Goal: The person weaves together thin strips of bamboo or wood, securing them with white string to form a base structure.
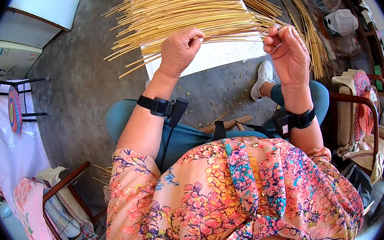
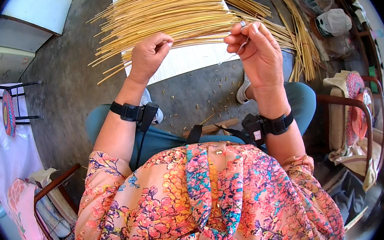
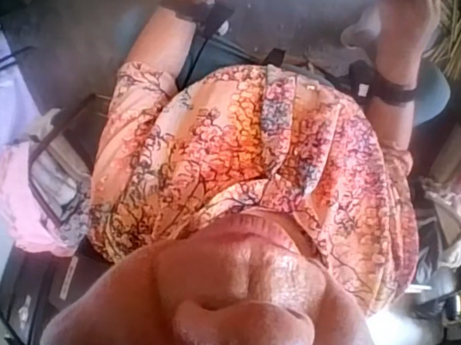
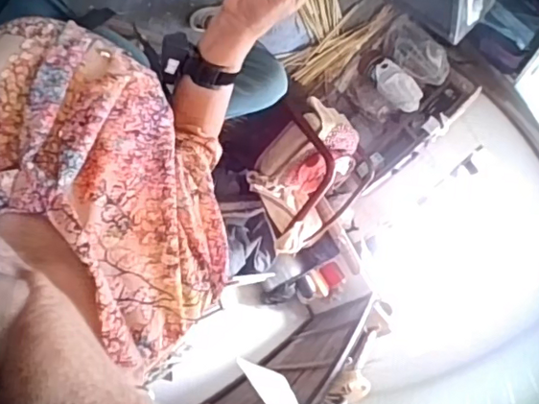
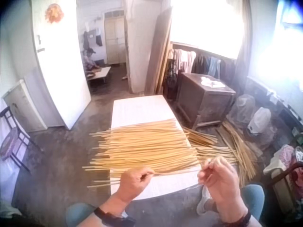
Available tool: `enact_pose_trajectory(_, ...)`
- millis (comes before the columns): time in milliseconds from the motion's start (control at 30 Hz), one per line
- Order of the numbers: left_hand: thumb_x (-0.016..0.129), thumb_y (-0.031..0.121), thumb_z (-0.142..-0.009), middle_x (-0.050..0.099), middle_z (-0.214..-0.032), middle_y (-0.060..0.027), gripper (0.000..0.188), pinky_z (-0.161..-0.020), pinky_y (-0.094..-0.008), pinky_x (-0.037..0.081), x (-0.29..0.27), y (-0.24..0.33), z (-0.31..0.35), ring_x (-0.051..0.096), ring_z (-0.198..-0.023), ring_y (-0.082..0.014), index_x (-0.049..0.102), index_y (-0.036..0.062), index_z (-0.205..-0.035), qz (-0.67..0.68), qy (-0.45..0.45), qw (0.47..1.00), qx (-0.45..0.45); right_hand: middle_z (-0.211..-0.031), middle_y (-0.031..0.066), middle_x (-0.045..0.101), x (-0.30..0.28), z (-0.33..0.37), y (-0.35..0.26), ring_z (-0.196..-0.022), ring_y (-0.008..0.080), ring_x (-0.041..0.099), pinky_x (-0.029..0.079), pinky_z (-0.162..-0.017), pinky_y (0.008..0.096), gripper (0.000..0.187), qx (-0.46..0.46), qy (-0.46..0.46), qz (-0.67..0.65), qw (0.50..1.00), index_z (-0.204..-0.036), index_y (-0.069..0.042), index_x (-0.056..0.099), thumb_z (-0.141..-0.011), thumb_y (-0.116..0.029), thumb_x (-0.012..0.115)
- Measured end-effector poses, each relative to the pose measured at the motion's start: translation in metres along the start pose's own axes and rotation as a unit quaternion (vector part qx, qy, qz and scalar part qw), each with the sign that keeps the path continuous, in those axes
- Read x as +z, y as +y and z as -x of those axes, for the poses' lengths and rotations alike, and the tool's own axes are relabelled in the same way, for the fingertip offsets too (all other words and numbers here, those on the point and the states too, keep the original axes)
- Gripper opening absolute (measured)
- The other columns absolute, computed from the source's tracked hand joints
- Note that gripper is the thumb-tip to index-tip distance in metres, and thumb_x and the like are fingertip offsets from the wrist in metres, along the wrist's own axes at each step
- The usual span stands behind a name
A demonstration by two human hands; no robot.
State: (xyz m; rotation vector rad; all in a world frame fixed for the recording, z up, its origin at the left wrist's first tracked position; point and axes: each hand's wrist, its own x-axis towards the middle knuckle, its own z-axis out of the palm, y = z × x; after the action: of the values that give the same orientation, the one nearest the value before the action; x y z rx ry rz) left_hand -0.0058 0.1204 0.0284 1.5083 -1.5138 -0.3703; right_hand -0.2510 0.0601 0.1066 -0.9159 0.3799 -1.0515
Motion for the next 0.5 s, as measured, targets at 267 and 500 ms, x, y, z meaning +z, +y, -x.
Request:
enact_pose_trajectory(267, 0.064, 0.009, -0.076, 0.064, -0.072, -0.0050, 0.008, -0.055, -0.0270, 0.046, 0.002, 0.000, 0.001, 0.060, -0.062, -0.0193, 0.067, 0.0102, -0.084, -0.076, 0.022, 0.992, 0.102, -0.089, 0.0098, 0.062, 0.025, 0.007, -0.005, -0.074, 0.0173, 0.064, 0.051, -0.064, 0.0271, 0.017, -0.007, -0.041, 0.125, 0.991, -0.088, -0.003, 0.056, -0.095, -0.015, 0.046)
enact_pose_trajectory(500, 0.065, 0.013, -0.077, 0.064, -0.072, -0.0056, 0.006, -0.055, -0.0305, 0.047, 0.007, -0.010, 0.002, 0.061, -0.065, -0.0217, 0.066, 0.0108, -0.082, -0.114, 0.022, 0.985, 0.129, -0.087, 0.0081, 0.062, 0.047, 0.016, 0.004, -0.073, 0.0133, 0.063, 0.049, -0.062, 0.0229, 0.017, 0.028, -0.017, 0.205, 0.978, -0.088, -0.002, 0.057, -0.095, -0.014, 0.047)
